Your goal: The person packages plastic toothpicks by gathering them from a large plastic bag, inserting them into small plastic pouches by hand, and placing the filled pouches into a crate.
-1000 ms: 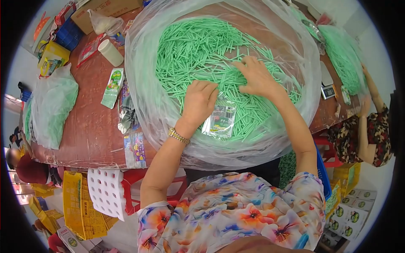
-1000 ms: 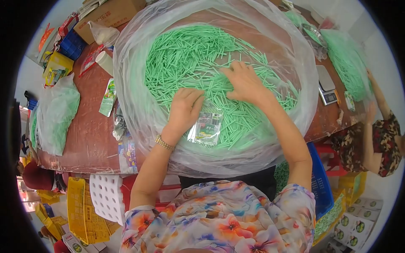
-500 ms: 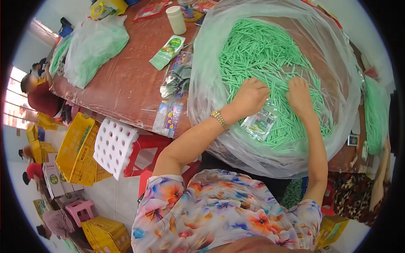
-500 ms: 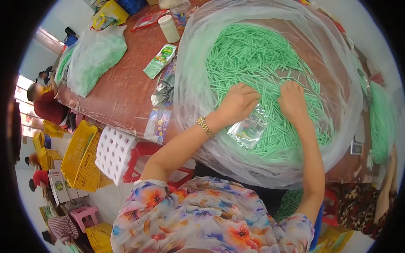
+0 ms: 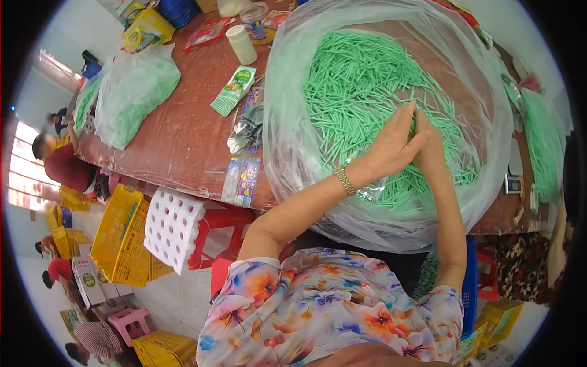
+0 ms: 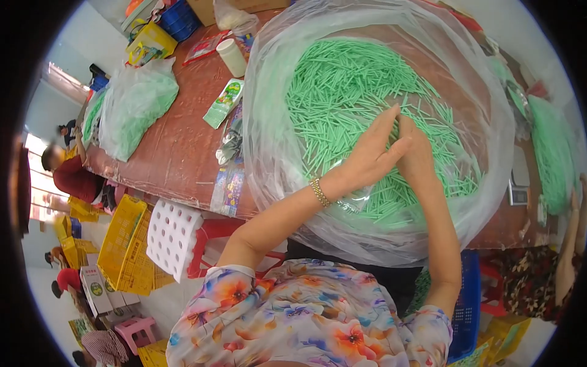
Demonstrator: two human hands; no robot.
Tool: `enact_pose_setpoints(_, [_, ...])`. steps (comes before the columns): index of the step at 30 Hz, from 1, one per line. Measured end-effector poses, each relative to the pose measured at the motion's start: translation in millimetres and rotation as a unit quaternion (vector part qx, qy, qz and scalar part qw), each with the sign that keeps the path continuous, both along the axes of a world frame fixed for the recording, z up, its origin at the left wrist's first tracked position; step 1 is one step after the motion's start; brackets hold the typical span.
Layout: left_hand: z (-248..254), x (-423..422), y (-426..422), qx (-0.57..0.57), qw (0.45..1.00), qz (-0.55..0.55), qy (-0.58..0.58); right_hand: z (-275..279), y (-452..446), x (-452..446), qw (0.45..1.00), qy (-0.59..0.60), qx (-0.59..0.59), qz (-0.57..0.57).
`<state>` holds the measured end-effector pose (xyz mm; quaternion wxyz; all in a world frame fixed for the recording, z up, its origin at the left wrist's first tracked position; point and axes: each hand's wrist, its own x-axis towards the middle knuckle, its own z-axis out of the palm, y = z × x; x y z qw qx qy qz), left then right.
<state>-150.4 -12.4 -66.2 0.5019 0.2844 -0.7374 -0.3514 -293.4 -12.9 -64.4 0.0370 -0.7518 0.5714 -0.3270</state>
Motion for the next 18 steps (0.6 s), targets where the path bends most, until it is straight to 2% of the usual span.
enact_pose_setpoints(2, [-1, -4, 3, -0.030, 0.997, 0.022, -0.064, 4, 6, -6, 0.998, 0.050, 0.019, -0.013])
enact_pose_setpoints(6, [-5, -5, 5, -0.022, 0.993, 0.011, -0.117, 6, 12, -11, 0.997, 0.050, 0.038, -0.037])
enact_pose_setpoints(9, [-1, -2, 15, -0.089, 0.980, 0.001, -0.178, 5, 7, -21, 0.998, 0.045, 0.036, -0.020])
enact_pose_setpoints(11, [5, 1, 19, -0.161, 0.970, 0.094, -0.158, 4, -3, -32, 0.990, 0.043, -0.133, 0.015])
enact_pose_setpoints(12, [0, 1, 11, -0.132, 0.983, 0.080, -0.094, -2, -8, -31, 0.988, -0.109, -0.107, 0.003])
enact_pose_setpoints(14, [6, 1, 9, 0.073, 0.995, 0.055, 0.043, 16, -5, -20, 0.945, -0.324, 0.017, 0.023])
enact_pose_setpoints(15, [17, 1, 11, 0.198, 0.973, -0.003, 0.119, 17, -5, -14, 0.940, -0.339, 0.000, 0.038])
enact_pose_setpoints(16, [29, 0, 12, 0.319, 0.928, -0.057, 0.186, 18, -6, -8, 0.933, -0.354, -0.017, 0.058])
enact_pose_setpoints(17, [18, 0, 2, 0.377, 0.884, -0.134, 0.241, 21, -4, 0, 0.925, -0.375, -0.010, 0.063])
enact_pose_setpoints(18, [21, -5, 2, 0.376, 0.885, -0.140, 0.238, 22, -2, 7, 0.915, -0.398, -0.002, 0.072])
